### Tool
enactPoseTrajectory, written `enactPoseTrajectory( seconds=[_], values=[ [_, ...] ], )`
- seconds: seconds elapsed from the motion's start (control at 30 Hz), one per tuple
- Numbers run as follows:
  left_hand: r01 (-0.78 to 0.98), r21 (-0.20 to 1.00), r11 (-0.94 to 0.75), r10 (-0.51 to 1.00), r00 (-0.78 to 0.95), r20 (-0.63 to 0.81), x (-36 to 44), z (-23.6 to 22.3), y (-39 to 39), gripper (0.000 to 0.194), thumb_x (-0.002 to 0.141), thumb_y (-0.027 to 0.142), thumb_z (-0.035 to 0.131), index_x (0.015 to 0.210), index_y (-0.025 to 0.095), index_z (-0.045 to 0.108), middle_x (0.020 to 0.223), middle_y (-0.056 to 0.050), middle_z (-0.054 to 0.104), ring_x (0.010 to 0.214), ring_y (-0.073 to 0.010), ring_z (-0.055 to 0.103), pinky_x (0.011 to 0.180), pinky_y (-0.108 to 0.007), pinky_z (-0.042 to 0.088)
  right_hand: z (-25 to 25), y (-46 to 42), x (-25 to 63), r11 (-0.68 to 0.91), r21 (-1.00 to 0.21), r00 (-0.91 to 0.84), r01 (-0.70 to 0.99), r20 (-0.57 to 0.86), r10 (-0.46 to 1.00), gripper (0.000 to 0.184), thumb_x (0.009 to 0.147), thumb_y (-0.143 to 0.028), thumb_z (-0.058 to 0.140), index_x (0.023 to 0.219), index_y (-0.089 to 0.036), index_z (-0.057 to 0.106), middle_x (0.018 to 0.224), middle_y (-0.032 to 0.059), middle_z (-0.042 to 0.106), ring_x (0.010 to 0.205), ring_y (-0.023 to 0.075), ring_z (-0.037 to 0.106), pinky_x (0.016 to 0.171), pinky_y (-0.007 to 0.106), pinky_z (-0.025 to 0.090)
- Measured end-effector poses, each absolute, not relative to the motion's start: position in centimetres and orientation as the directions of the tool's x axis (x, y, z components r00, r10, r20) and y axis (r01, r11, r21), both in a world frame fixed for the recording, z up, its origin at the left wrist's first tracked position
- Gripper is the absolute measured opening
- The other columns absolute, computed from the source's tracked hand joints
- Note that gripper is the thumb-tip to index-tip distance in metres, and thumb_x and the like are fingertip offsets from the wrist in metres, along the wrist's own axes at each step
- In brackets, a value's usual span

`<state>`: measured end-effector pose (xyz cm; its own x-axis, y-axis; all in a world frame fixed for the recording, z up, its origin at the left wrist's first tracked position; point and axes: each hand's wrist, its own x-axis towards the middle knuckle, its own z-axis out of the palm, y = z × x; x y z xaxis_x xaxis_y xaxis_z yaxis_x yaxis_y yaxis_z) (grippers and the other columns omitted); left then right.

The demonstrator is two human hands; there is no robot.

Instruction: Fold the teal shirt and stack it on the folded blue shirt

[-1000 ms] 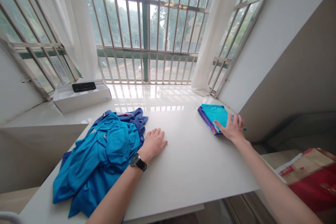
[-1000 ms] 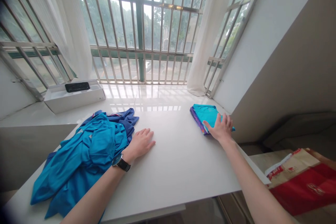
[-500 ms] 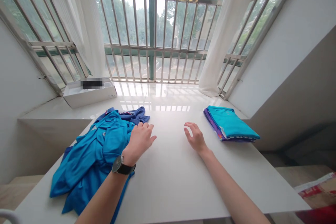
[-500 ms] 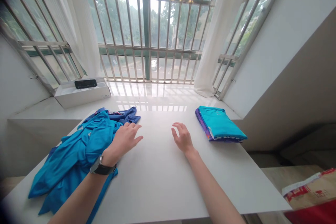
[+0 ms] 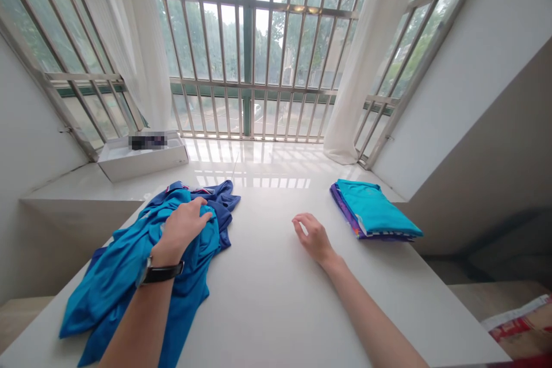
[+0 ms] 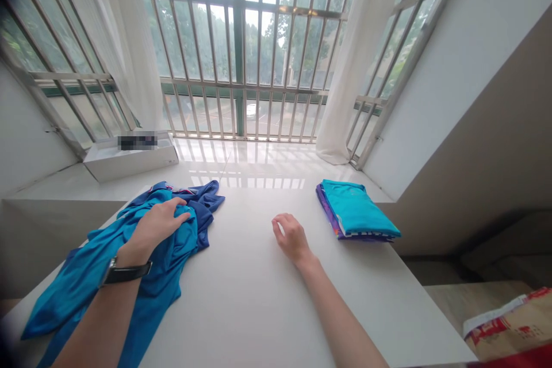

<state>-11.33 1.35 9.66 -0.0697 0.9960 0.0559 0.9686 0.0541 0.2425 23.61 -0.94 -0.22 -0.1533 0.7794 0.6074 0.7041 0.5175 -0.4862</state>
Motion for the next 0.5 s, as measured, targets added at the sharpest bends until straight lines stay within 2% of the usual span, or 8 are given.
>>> enactPoseTrajectory(
  seconds=[0.13,0.2,0.27,0.33,0.4,0.43,0.5],
  values=[
    [0.776,0.562,-0.287,0.955,0.187,0.229,-7.1,8.9,0.9,0.031,0.086,0.041,0.058,0.106,0.018,0.067,0.096,-0.006,0.071,0.085,-0.0223,0.066,0.077,-0.03,0.048,0.7,-1.5,23.2,0.499,-0.579,-0.143,0.645,0.55,0.823,0.022,0.095,-0.031,0.048,0.086,-0.022,0.065,0.092,0.0085,0.069,0.089,0.0236,0.063,0.083,0.039,0.049],
    [0.642,0.647,-0.412,0.911,0.319,0.263,-4.3,8.2,0.0,0.034,0.089,0.044,0.055,0.107,0.018,0.067,0.085,-0.003,0.07,0.077,-0.0195,0.064,0.072,-0.028,0.049,1.1,-1.8,22.8,0.459,-0.698,-0.168,0.55,0.446,0.879,0.024,0.095,-0.038,0.05,0.085,-0.021,0.065,0.09,0.0078,0.069,0.087,0.0229,0.063,0.083,0.039,0.05],
    [0.516,0.717,-0.468,0.871,0.404,0.279,-1.7,7.3,-1.1,0.034,0.093,0.041,0.05,0.113,0.018,0.066,0.082,-0.003,0.07,0.074,-0.0179,0.064,0.07,-0.028,0.05,1.3,-2.2,22.3,0.371,-0.842,-0.274,0.392,0.278,0.921,0.026,0.092,-0.045,0.056,0.095,-0.021,0.066,0.092,0.0069,0.069,0.087,0.0222,0.065,0.082,0.038,0.051],
    [0.364,0.769,-0.525,0.801,0.517,0.302,0.3,6.5,-2.3,0.034,0.095,0.032,0.047,0.122,0.019,0.063,0.098,-0.005,0.072,0.085,-0.018,0.066,0.078,-0.028,0.052,1.2,-2.6,21.9,0.274,-0.935,-0.409,0.223,0.166,0.897,0.041,0.085,-0.049,0.066,0.115,-0.022,0.062,0.103,0.0069,0.069,0.093,0.0226,0.065,0.082,0.037,0.052],
    [0.263,0.78,-0.568,0.718,0.621,0.313,1.4,5.9,-3.2,0.037,0.095,0.024,0.045,0.129,0.021,0.06,0.115,-0.007,0.07,0.097,-0.0185,0.066,0.086,-0.028,0.052,1.0,-3.0,21.5,0.245,-0.962,-0.458,0.125,0.163,0.874,0.063,0.075,-0.046,0.077,0.13,-0.024,0.053,0.118,0.007,0.065,0.105,0.0235,0.062,0.087,0.036,0.051],
    [0.239,0.775,-0.585,0.686,0.657,0.314,1.7,5.8,-3.6,0.038,0.095,0.022,0.044,0.13,0.022,0.059,0.12,-0.007,0.069,0.101,-0.0188,0.066,0.089,-0.028,0.051,0.9,-3.1,21.4,0.252,-0.962,-0.448,0.109,0.178,0.876,0.068,0.072,-0.043,0.08,0.131,-0.025,0.052,0.122,0.0065,0.063,0.109,0.0234,0.06,0.089,0.035,0.05],
    [0.241,0.758,-0.606,0.664,0.678,0.315,1.7,5.9,-3.8,0.038,0.096,0.021,0.043,0.129,0.023,0.06,0.121,-0.006,0.069,0.103,-0.0188,0.066,0.09,-0.029,0.051,1.0,-3.2,21.4,0.238,-0.965,-0.418,0.113,0.171,0.892,0.057,0.071,-0.038,0.081,0.122,-0.023,0.059,0.115,0.0043,0.065,0.102,0.0212,0.061,0.085,0.032,0.049]
  ],
)
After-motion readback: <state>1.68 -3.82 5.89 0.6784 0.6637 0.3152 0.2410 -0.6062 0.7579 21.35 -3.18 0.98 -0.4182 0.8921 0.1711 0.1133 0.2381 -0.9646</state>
